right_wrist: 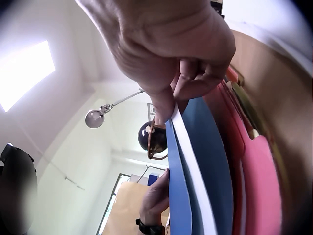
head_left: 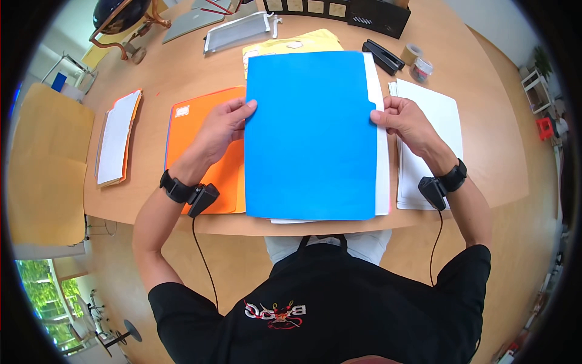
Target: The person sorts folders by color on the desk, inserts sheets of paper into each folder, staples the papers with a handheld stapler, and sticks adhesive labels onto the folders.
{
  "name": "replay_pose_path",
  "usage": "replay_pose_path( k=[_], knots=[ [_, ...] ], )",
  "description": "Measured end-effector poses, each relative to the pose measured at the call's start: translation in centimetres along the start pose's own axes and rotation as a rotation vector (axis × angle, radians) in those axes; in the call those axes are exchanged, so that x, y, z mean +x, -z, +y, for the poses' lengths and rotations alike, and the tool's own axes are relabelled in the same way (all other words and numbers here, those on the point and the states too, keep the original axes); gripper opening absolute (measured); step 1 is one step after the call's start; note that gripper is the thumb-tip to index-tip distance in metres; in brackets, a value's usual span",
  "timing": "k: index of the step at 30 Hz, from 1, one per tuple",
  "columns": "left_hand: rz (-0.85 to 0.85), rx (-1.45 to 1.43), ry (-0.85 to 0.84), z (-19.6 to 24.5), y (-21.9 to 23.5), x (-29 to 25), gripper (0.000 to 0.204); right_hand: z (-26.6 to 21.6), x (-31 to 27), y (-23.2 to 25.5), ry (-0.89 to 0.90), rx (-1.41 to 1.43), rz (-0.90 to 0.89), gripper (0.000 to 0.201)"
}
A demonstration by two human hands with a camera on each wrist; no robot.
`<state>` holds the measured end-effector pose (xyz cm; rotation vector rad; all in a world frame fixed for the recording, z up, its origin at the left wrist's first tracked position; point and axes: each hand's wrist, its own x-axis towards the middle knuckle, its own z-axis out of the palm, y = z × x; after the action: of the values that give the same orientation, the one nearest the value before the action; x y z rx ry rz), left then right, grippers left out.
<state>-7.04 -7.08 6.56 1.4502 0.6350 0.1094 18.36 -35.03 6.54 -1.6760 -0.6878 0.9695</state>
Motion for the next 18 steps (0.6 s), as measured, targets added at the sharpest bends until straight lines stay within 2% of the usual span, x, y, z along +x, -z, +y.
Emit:
replay_pose_path(
  k=[4, 6, 7, 8, 10, 12, 16, 18],
  knots=[
    [0.057, -0.046, -0.056, 1.1, 1.4, -2.1, 0.033, -0.5, -1.6, 3.0, 0.098, -0.018, 0.142, 0.021],
    [0.079, -0.013, -0.165, 1.5, 4.4, -3.2, 0.034, -0.4, -2.7, 6.5, 0.076, -0.075, 0.217, 0.019],
    [0.076, -0.015, -0.163, 1.3, 6.0, -3.7, 0.034, -0.3, -3.4, 8.1, 0.051, -0.115, 0.273, 0.019],
    [0.124, -0.004, -0.13, 1.1, 7.7, -4.1, 0.034, 0.4, -3.8, 9.5, 0.071, -0.035, 0.33, 0.023],
    [0.171, 0.005, -0.096, 0.5, 10.2, -4.9, 0.033, 1.5, -5.0, 13.0, 0.039, -0.059, 0.387, 0.026],
    [0.435, 0.067, 0.004, -0.9, 12.0, -5.7, 0.034, 3.4, -5.9, 16.4, 0.009, -0.088, 0.426, 0.026],
    [0.471, 0.098, 0.068, -5.4, 17.5, -6.4, 0.036, 6.9, -7.9, 20.0, -0.059, -0.101, 0.478, 0.024],
    [0.425, 0.1, 0.154, -6.6, 19.2, -6.7, 0.037, 7.3, -8.5, 20.2, -0.097, -0.121, 0.488, 0.023]
  ],
)
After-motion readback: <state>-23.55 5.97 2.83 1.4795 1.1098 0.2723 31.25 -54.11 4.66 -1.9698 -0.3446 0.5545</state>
